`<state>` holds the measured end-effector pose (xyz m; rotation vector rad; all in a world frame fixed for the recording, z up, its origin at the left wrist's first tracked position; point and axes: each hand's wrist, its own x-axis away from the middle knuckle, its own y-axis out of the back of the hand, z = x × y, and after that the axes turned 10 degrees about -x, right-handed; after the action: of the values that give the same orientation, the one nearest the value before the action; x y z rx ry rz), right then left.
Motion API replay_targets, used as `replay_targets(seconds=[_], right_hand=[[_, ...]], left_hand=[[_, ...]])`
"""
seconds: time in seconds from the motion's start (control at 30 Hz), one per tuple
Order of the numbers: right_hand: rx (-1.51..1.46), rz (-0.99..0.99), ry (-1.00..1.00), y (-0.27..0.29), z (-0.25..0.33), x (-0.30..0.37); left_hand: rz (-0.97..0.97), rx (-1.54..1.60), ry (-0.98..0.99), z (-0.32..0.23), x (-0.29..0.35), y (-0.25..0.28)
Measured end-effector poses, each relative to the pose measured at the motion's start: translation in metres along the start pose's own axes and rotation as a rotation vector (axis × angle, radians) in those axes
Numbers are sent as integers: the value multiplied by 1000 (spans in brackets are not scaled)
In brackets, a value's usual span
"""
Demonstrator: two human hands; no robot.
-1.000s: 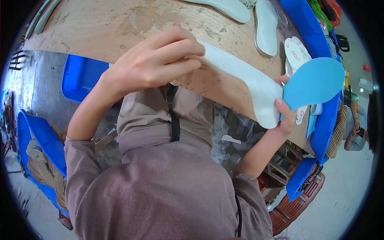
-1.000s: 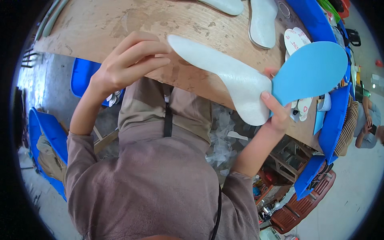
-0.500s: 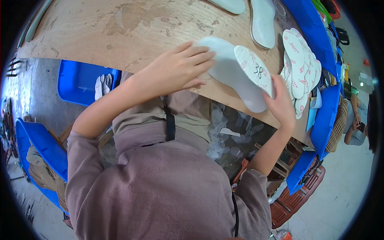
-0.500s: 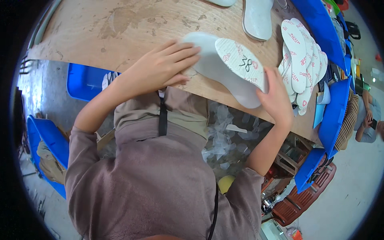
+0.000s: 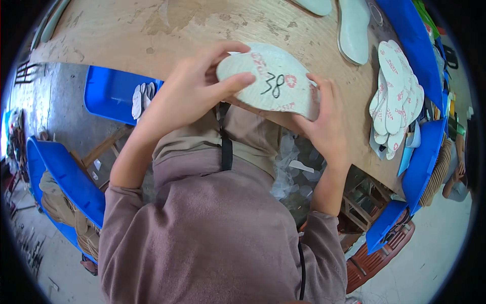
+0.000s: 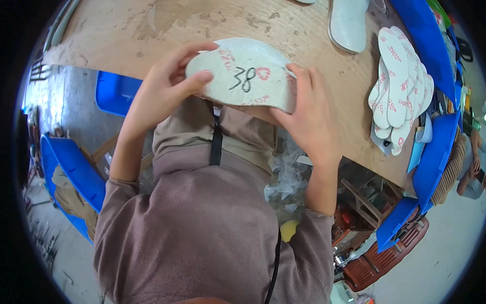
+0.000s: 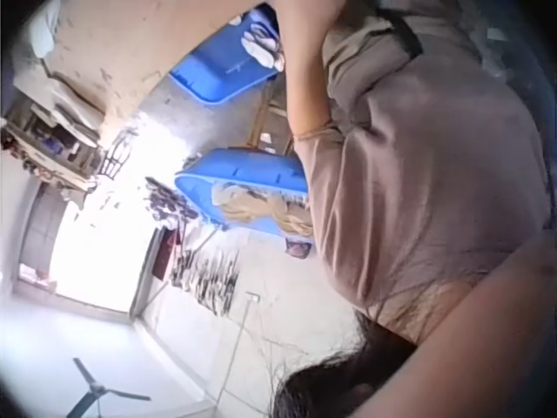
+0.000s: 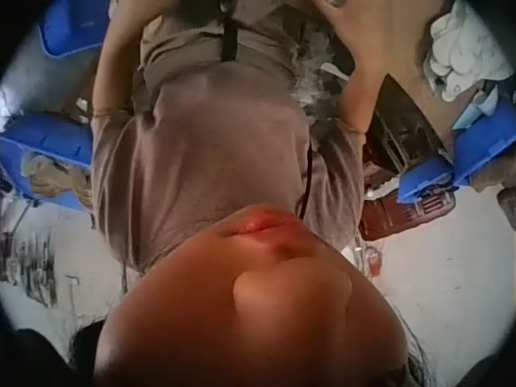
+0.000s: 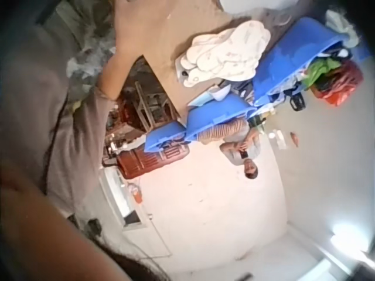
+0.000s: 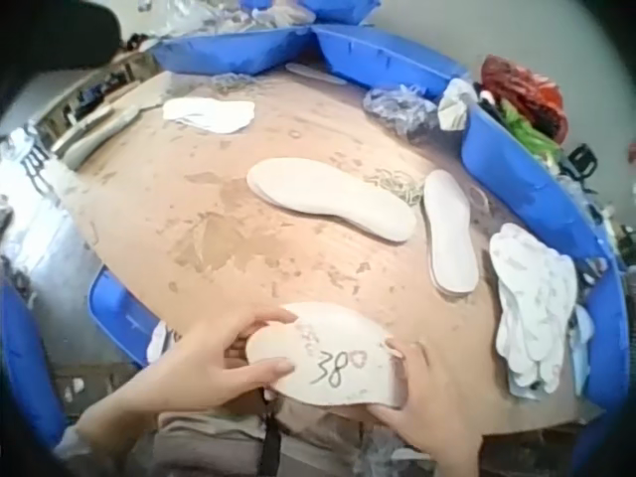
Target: The person attaches patterned adhesive covers onto shoe insoles, bundles stacks of insoles using rubber bands, writes on them with a marker, and applies additional covers onto more insoles.
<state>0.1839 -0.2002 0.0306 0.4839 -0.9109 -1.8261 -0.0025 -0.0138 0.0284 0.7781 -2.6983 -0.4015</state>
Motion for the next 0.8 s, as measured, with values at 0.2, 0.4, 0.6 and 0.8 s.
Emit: replay_targets(seconds=[0.2,0.4,0.6,0.8], right_hand=[[-89,-169,128,20,-29,32],[-254,-283,-72,18,-50,60],[-312,-371,50,8,-75,53],[-378,-391,57,0,-79,49]], left_hand=[[-28,69,-111,14,-29,-11],[42,113,-31,11,-32,-12],[-80,-74,-135,10,-35,-19],[-141,-98,-89,6,-35,-23]])
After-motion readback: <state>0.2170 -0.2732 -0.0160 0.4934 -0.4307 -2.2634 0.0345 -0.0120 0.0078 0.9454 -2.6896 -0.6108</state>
